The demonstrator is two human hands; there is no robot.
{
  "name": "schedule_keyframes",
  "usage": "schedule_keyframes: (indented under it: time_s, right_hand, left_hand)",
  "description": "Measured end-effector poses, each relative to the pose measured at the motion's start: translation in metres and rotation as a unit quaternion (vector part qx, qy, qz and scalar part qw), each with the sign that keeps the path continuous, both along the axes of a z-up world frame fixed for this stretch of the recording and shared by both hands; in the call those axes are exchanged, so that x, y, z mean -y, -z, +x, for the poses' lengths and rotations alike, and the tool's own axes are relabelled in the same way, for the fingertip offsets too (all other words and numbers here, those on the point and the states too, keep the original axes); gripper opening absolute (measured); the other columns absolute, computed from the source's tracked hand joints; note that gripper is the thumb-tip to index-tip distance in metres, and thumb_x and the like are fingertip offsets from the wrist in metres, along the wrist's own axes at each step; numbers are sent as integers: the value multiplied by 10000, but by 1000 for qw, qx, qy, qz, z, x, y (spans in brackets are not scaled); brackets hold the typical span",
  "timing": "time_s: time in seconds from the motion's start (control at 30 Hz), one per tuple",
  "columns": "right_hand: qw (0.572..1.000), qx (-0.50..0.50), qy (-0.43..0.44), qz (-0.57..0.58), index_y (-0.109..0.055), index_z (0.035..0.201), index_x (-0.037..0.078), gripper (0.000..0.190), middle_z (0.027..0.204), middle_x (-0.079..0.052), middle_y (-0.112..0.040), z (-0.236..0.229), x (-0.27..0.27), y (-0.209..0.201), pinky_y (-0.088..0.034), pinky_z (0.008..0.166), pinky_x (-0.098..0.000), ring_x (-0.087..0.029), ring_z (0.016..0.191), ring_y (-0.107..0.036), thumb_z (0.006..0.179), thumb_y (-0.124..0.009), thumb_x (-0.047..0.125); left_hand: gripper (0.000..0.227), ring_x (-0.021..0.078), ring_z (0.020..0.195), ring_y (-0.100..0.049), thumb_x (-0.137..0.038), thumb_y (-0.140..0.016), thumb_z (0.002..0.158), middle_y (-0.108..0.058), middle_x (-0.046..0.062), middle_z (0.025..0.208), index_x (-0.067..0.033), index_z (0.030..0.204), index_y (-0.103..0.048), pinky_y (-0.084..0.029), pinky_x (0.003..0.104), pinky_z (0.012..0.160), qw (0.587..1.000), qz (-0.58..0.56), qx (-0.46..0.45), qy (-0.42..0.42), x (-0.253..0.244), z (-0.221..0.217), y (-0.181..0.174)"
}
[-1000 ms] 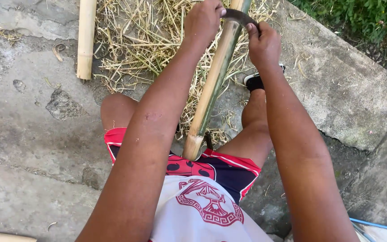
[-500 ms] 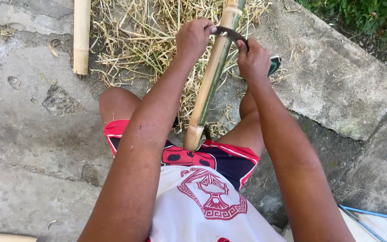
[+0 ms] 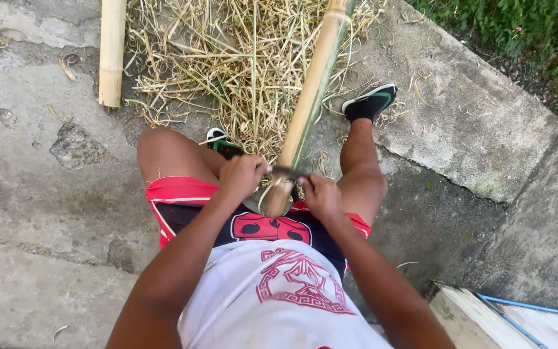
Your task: Shaving or splitting a long bamboo pole using a curved blade.
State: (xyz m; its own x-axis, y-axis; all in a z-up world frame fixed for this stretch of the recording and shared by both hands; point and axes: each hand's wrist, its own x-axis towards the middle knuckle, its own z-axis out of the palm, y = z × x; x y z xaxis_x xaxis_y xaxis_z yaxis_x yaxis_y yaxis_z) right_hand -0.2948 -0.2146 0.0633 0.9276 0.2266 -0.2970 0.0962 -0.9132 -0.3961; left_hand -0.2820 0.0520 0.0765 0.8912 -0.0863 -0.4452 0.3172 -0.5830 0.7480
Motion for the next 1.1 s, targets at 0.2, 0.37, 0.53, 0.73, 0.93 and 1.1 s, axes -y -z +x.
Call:
schedule_keyframes:
  time_s: [0.2,0.37,0.53,0.73,0.93,1.1]
  right_hand:
    - [998,27,49,39,-641,820,65,391,643,-180,-639,65,-7,-25,-480,541,-506,-376,561,-632,1022,-635,400]
    - [997,37,68,28,-657,868,55,376,628,-122,-632,190,-14,-48,-466,479,-444,-263,486,-605,1062,-605,373]
    - [993,95,34,-53,-679,846,82,400,620,-94,-640,272,-7,-41,-446,463,-426,-233,484,-589,1075,-621,405]
    - [989,132,16,-71,-670,833,93,443,642,-63,-636,280,-9,-48,-448,455,-421,-235,490,-594,1086,-623,455]
    - [991,96,19,-92,-637,827,85,459,582,-64,-613,234,-21,-50,-444,438,-416,-225,444,-573,1069,-613,474]
    - [994,50,29,-93,-618,859,85,444,588,-61,-613,193,-30,-56,-459,415,-415,-227,431,-577,1069,-566,474]
  left_hand:
    - [255,270,568,-641,-350,-642,969,-669,82,654,-150,844,-740,-486,439,541,997,37,51,-33,23,62,4]
    - [274,103,463,-448,-313,-574,1035,-564,-19,580,-173,837,-701,-358,313,435,993,26,95,-67,52,189,55]
    - [235,97,490,-459,-299,-593,1030,-604,-12,634,-162,874,-704,-382,315,444,988,29,110,-108,67,274,75]
    - [164,141,659,-604,-391,-768,864,-731,-20,778,-231,865,-805,-471,357,525,964,29,216,-154,62,284,80]
    - [158,97,572,-580,-366,-721,934,-698,-32,694,-228,885,-782,-438,327,545,992,-20,64,-106,41,236,53]
    - [180,76,535,-500,-359,-693,942,-641,-48,654,-208,895,-778,-399,279,492,991,-48,54,-109,38,189,62]
